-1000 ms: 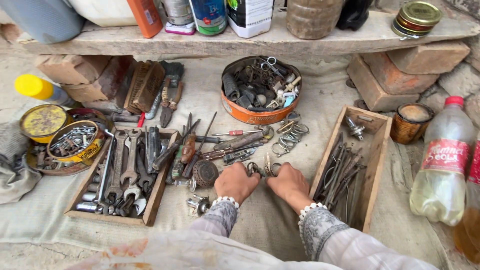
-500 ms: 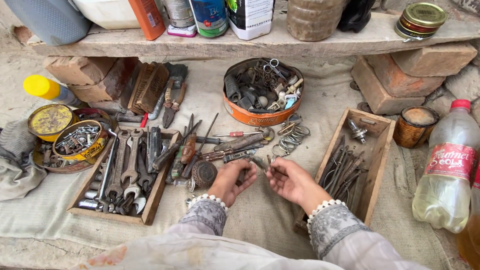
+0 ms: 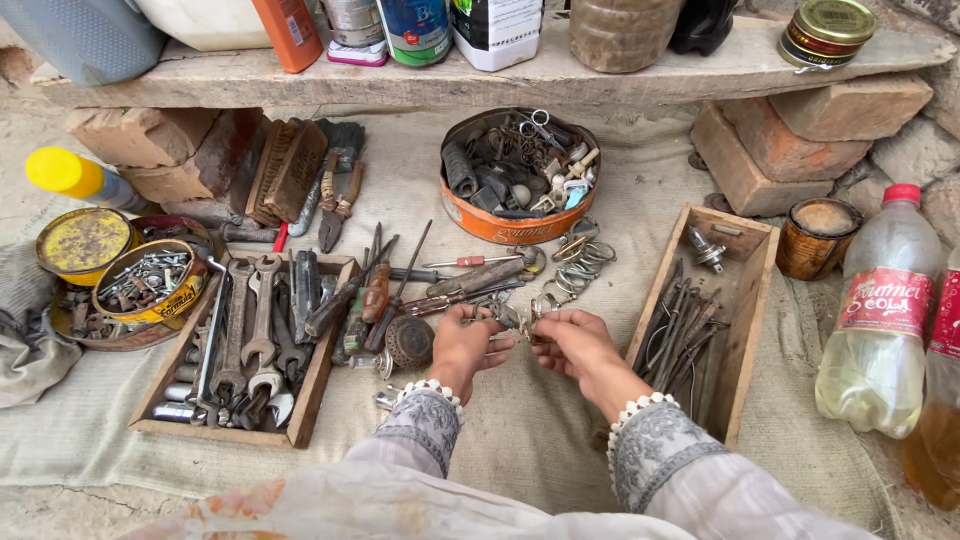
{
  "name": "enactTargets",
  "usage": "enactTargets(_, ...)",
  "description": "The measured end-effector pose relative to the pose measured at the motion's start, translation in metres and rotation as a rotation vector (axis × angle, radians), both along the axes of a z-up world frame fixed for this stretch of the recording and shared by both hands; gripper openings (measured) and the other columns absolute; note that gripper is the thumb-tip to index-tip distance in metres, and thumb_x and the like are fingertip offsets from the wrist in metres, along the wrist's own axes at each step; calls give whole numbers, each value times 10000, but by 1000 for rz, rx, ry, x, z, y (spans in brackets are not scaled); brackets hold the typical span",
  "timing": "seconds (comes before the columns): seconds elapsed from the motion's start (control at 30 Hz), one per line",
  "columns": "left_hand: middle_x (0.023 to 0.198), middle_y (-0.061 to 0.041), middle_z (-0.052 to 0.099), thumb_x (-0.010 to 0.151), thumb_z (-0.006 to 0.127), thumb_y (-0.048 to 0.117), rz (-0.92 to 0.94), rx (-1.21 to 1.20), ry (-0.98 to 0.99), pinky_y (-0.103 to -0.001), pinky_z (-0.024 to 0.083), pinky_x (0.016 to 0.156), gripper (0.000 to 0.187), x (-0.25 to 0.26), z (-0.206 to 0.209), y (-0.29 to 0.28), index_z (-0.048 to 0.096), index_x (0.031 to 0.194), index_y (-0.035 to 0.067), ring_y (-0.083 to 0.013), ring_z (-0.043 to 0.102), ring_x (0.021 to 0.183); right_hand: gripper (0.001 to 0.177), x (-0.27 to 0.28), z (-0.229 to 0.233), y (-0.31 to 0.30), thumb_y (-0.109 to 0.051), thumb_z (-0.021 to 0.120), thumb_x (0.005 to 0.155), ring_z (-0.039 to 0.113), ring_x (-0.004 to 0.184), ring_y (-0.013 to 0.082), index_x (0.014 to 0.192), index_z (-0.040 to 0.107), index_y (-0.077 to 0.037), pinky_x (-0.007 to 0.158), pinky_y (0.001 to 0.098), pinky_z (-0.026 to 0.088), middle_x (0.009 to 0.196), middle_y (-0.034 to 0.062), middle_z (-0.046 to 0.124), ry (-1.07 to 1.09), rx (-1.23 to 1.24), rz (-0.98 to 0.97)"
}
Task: Organizing various metal tools, screws, and parts into different containers.
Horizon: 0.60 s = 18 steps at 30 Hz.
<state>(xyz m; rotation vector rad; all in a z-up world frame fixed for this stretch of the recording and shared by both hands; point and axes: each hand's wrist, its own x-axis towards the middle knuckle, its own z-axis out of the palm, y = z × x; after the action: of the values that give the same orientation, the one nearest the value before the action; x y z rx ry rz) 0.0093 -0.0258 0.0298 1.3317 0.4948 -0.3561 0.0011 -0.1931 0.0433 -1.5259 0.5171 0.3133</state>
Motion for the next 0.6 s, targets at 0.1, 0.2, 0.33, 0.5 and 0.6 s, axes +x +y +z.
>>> enactTargets(0.1,1015,-52,808,900,687,98,-81,308,-35,-309,607,677,156,-8,16,0,718,1053,89,-144,754,851,256,-4,-4,10,-64,724,867,697,733,172,1108,645,-26,614,304,577,898,105,736,-42,-215,-2)
enactTargets(0.2,1006,-63,801,830,763,152,-161,627,-193,-333,562,854,198,-9,8,4,802,1024,134,-204,752,924,351,-8,-8,14,-54,743,844,720,784,157,1180,640,-46,632,308,590,968,98,760,-72,-400,-2)
enactTargets(0.33,1098,-67,756,820,754,175,-249,703,-219,-354,530,958,252,-12,5,7,784,1069,156,-240,710,1054,398,-10,-7,17,-54,728,847,729,819,155,1228,612,-58,647,313,595,1011,89,765,-86,-392,-33)
enactTargets(0.5,1221,-141,643,808,729,114,-349,898,-656,-420,484,969,336,-23,3,12,687,1136,54,-315,646,1107,437,-11,-9,20,-62,706,860,712,862,183,1275,572,-44,652,319,600,1061,104,743,-93,-200,-77)
enactTargets(0.6,1231,-124,656,848,678,105,-372,899,-684,-437,498,939,280,-36,32,13,695,1124,64,-329,657,1079,440,-13,-7,24,-62,693,862,701,855,187,1282,568,-42,643,320,597,1067,107,731,-100,-162,-86)
